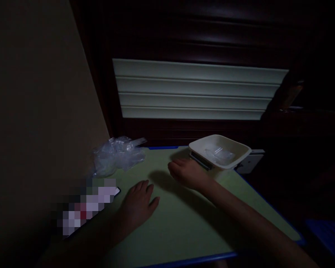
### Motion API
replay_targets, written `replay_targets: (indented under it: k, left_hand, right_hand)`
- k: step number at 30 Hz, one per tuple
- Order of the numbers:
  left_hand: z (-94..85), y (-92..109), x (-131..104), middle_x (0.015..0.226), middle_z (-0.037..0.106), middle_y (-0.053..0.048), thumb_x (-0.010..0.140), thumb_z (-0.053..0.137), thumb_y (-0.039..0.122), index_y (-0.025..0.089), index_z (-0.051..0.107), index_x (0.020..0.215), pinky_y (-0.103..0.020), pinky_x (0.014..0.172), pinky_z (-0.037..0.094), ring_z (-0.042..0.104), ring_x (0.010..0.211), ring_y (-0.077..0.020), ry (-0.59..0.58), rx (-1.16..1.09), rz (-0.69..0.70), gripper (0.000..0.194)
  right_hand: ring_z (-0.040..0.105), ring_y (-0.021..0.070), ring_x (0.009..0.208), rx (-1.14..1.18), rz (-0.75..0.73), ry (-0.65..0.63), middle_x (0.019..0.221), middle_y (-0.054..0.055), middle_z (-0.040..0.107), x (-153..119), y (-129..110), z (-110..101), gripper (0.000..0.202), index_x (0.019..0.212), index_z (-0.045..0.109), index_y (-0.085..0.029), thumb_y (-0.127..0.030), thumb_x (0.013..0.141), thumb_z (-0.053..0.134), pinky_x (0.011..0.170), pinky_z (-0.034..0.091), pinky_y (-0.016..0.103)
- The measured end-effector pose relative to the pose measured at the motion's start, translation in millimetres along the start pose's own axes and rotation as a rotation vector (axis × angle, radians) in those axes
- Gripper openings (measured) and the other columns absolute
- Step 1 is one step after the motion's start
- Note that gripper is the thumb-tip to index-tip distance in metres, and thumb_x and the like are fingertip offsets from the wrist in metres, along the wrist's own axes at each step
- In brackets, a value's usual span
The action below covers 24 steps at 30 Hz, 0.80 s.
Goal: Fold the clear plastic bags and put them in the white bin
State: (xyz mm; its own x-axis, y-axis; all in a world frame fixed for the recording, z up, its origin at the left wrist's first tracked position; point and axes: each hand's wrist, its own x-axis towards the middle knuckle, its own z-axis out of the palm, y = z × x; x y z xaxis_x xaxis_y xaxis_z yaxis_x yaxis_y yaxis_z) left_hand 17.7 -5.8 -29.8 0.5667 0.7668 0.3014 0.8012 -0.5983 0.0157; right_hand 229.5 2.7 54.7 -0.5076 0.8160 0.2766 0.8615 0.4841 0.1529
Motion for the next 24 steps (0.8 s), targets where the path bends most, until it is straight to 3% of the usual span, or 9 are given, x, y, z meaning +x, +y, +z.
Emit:
replay_targets:
  k: [3, 8, 12, 18, 24]
  left_hand:
    - [1.8, -14, -8, 0.122, 0.052, -0.019, 0.087, 0.045, 0.038, 0.01, 0.055, 0.115, -0.044, 0.094, 0.037, 0.046, 0.115, -0.031, 0.007, 0.013, -0.004, 0.041]
    - [2.2, -30, -14, 0.122, 0.053, -0.016, 0.086, 0.045, 0.032, 0.01, 0.057, 0.112, -0.041, 0.095, 0.037, 0.046, 0.115, -0.0286, 0.033, 0.034, -0.038, 0.036]
    - [3.7, -30, -11, 0.116, 0.055, -0.019, 0.086, 0.043, 0.031, 0.007, 0.057, 0.108, -0.045, 0.091, 0.039, 0.049, 0.109, -0.0309, 0.063, 0.051, -0.092, 0.036]
    - [2.3, -27, -7, 0.112, 0.056, -0.016, 0.084, 0.046, 0.03, 0.011, 0.058, 0.106, -0.044, 0.089, 0.039, 0.049, 0.106, -0.0298, 0.066, 0.041, -0.123, 0.032]
    - [-1.1, -24, -6, 0.106, 0.057, -0.014, 0.082, 0.046, 0.03, 0.013, 0.058, 0.101, -0.042, 0.086, 0.04, 0.05, 0.101, -0.0288, 0.055, 0.024, -0.148, 0.028]
  right_hand:
    - [0.058, 0.0164, 0.081, 0.074, -0.076, -0.029, 0.092, 0.004, 0.061, 13, -9, 36, 0.017, 0.096, 0.058, -0.014, -0.026, 0.089, 0.049, 0.07, 0.047, 0.032]
    - [0.059, 0.0187, 0.089, 0.189, -0.031, -0.002, 0.109, 0.007, 0.057, 45, -7, 75, 0.027, 0.111, 0.054, -0.016, -0.029, 0.088, 0.052, 0.075, 0.05, 0.038]
    - [0.058, 0.0198, 0.092, 0.255, 0.011, 0.04, 0.112, 0.007, 0.056, 82, -15, 92, 0.028, 0.113, 0.053, -0.016, -0.029, 0.088, 0.052, 0.077, 0.049, 0.04]
    - [0.057, 0.0204, 0.094, 0.289, 0.079, 0.047, 0.114, 0.008, 0.055, 139, -32, 109, 0.029, 0.114, 0.052, -0.017, -0.029, 0.088, 0.052, 0.078, 0.049, 0.041]
    - [0.058, 0.0201, 0.093, 0.305, 0.199, -0.002, 0.114, 0.008, 0.055, 159, -39, 124, 0.029, 0.113, 0.053, -0.016, -0.029, 0.088, 0.052, 0.078, 0.049, 0.04]
